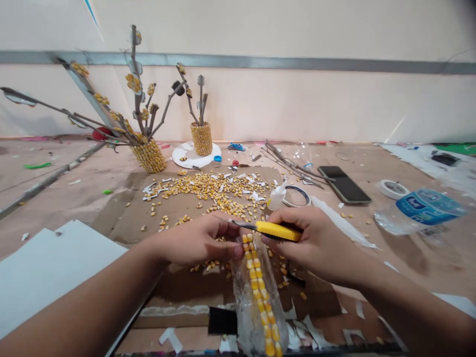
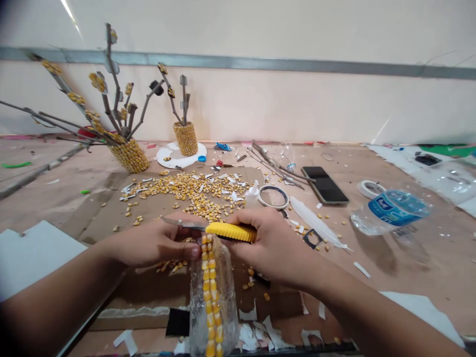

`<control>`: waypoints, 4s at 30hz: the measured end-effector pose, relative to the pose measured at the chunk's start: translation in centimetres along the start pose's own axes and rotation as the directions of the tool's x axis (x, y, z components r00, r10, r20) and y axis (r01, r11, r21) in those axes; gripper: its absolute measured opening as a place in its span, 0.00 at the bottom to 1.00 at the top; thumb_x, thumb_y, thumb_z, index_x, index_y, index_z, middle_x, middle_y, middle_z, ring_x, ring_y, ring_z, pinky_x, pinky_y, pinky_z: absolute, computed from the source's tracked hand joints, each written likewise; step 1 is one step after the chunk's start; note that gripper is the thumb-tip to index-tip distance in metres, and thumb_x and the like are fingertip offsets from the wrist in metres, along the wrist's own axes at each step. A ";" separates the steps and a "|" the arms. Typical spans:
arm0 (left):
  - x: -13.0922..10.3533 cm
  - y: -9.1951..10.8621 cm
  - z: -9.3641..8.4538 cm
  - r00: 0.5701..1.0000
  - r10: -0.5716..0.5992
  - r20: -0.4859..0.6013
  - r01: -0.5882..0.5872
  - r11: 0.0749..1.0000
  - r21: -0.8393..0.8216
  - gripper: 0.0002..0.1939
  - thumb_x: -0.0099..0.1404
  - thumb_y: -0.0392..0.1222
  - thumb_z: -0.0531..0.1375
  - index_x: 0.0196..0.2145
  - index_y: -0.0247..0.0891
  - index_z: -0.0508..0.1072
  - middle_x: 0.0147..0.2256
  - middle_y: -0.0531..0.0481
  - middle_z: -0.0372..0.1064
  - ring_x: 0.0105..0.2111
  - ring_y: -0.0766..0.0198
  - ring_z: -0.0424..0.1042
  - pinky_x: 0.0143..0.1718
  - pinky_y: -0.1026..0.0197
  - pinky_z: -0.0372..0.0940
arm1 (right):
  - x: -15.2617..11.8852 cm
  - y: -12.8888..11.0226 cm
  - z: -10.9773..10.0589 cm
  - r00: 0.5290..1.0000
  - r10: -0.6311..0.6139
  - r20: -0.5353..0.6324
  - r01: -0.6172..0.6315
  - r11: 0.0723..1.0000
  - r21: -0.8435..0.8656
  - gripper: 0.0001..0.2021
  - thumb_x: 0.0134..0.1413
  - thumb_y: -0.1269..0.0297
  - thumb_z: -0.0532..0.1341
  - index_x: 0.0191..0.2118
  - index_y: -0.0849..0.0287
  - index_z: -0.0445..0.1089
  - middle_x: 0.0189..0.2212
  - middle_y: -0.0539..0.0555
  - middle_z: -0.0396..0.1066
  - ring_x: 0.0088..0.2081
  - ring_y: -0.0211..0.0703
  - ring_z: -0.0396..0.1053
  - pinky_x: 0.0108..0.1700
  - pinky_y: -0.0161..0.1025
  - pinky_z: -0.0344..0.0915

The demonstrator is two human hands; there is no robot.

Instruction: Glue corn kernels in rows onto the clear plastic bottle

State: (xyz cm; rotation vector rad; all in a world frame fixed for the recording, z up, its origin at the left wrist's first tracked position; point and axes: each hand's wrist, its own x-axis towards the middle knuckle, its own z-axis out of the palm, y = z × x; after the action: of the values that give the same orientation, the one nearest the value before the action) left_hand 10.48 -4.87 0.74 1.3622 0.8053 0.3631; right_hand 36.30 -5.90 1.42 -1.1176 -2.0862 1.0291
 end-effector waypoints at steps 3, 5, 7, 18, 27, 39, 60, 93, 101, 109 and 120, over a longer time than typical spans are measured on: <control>0.0 -0.2 0.1 1.000 0.001 -0.018 -0.002 0.998 -0.059 0.13 0.62 0.47 0.75 0.40 0.38 0.81 0.36 0.50 0.76 0.36 0.61 0.73 0.40 0.62 0.69 | 0.0 0.3 0.0 0.999 0.015 0.034 -0.015 1.000 -0.004 0.05 0.59 0.65 0.67 0.31 0.56 0.77 0.23 0.47 0.68 0.26 0.37 0.61 0.28 0.34 0.56; 0.0 -0.3 0.2 0.999 0.028 -0.030 -0.031 0.996 -0.083 0.12 0.62 0.46 0.75 0.40 0.40 0.81 0.36 0.50 0.77 0.37 0.61 0.73 0.40 0.62 0.69 | 0.0 0.4 0.1 0.998 0.033 0.053 -0.033 0.999 0.009 0.05 0.59 0.65 0.66 0.31 0.57 0.76 0.23 0.46 0.67 0.26 0.37 0.60 0.27 0.33 0.55; 0.1 -0.4 0.3 0.999 0.041 -0.032 -0.044 0.994 -0.103 0.11 0.62 0.45 0.75 0.39 0.40 0.81 0.36 0.50 0.77 0.36 0.62 0.73 0.39 0.63 0.69 | 0.1 0.3 0.1 0.995 0.065 0.076 -0.068 0.997 0.038 0.06 0.58 0.65 0.65 0.31 0.57 0.76 0.23 0.46 0.65 0.25 0.36 0.58 0.26 0.33 0.54; 0.5 -0.2 0.4 0.999 -0.013 0.040 0.014 1.000 -0.021 0.11 0.65 0.45 0.72 0.39 0.37 0.78 0.35 0.51 0.71 0.36 0.62 0.69 0.40 0.63 0.67 | 0.0 -0.3 0.6 0.956 0.267 0.118 -0.283 0.947 0.152 0.08 0.54 0.60 0.67 0.28 0.57 0.72 0.21 0.45 0.60 0.22 0.34 0.56 0.23 0.33 0.51; 0.4 -0.2 0.3 0.998 -0.025 0.058 0.023 0.999 0.032 0.09 0.68 0.44 0.69 0.38 0.36 0.76 0.36 0.50 0.71 0.37 0.62 0.68 0.42 0.61 0.66 | -0.3 -0.6 0.6 0.939 0.310 0.147 -0.334 0.926 0.178 0.10 0.55 0.57 0.67 0.29 0.56 0.72 0.21 0.45 0.63 0.22 0.35 0.57 0.23 0.33 0.52; 0.2 0.2 0.5 0.997 -0.044 0.070 0.040 0.998 0.057 0.11 0.68 0.47 0.69 0.39 0.37 0.76 0.37 0.50 0.72 0.38 0.61 0.69 0.42 0.62 0.68 | -0.3 -1.0 0.9 0.957 0.268 0.115 -0.286 0.936 0.205 0.08 0.54 0.61 0.66 0.28 0.57 0.72 0.20 0.45 0.63 0.23 0.34 0.56 0.23 0.33 0.53; 0.9 -0.5 -0.7 0.988 -0.033 0.150 0.039 0.999 -0.034 0.12 0.64 0.43 0.73 0.39 0.35 0.78 0.35 0.52 0.75 0.35 0.65 0.71 0.42 0.63 0.67 | 0.8 0.5 0.7 0.943 0.319 0.095 -0.332 0.925 0.187 0.12 0.56 0.53 0.64 0.34 0.56 0.72 0.25 0.46 0.62 0.27 0.38 0.59 0.29 0.37 0.52; -1.1 0.8 -4.2 0.977 0.074 -0.200 0.157 0.386 0.909 0.08 0.63 0.30 0.62 0.35 0.40 0.80 0.34 0.50 0.80 0.34 0.59 0.75 0.36 0.60 0.62 | 1.0 1.4 0.1 0.988 0.142 -0.056 -0.138 0.988 0.068 0.09 0.66 0.58 0.61 0.36 0.56 0.71 0.30 0.50 0.66 0.33 0.43 0.62 0.33 0.40 0.57; -0.8 -0.5 -4.9 0.977 0.137 -0.165 0.094 0.420 0.903 0.05 0.64 0.34 0.64 0.34 0.41 0.81 0.33 0.49 0.80 0.33 0.60 0.75 0.37 0.61 0.65 | 1.0 1.4 0.0 0.990 0.133 -0.054 -0.131 0.991 0.039 0.10 0.65 0.57 0.61 0.36 0.57 0.73 0.30 0.51 0.67 0.33 0.44 0.63 0.33 0.40 0.58; -0.7 -0.4 -5.2 0.980 0.130 -0.151 0.084 0.422 0.903 0.06 0.64 0.32 0.65 0.32 0.41 0.81 0.33 0.48 0.80 0.34 0.58 0.76 0.39 0.60 0.65 | 1.0 1.1 -0.1 0.987 0.154 -0.044 -0.152 0.987 0.053 0.10 0.64 0.56 0.61 0.36 0.56 0.72 0.31 0.51 0.67 0.33 0.44 0.63 0.34 0.40 0.58; -0.2 -1.5 -5.4 0.973 0.107 -0.204 0.173 0.240 0.955 0.07 0.62 0.30 0.62 0.33 0.42 0.76 0.31 0.48 0.75 0.31 0.56 0.71 0.33 0.57 0.57 | 1.2 0.9 -0.1 0.990 0.137 -0.035 -0.133 0.987 0.092 0.09 0.64 0.58 0.61 0.34 0.56 0.71 0.29 0.50 0.66 0.32 0.42 0.62 0.33 0.39 0.58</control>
State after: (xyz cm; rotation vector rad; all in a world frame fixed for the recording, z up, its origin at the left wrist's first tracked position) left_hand 6.30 -1.41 -0.59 2.5437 1.3753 -0.1187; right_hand 36.21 -4.54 0.91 -1.2381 -1.9344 1.1410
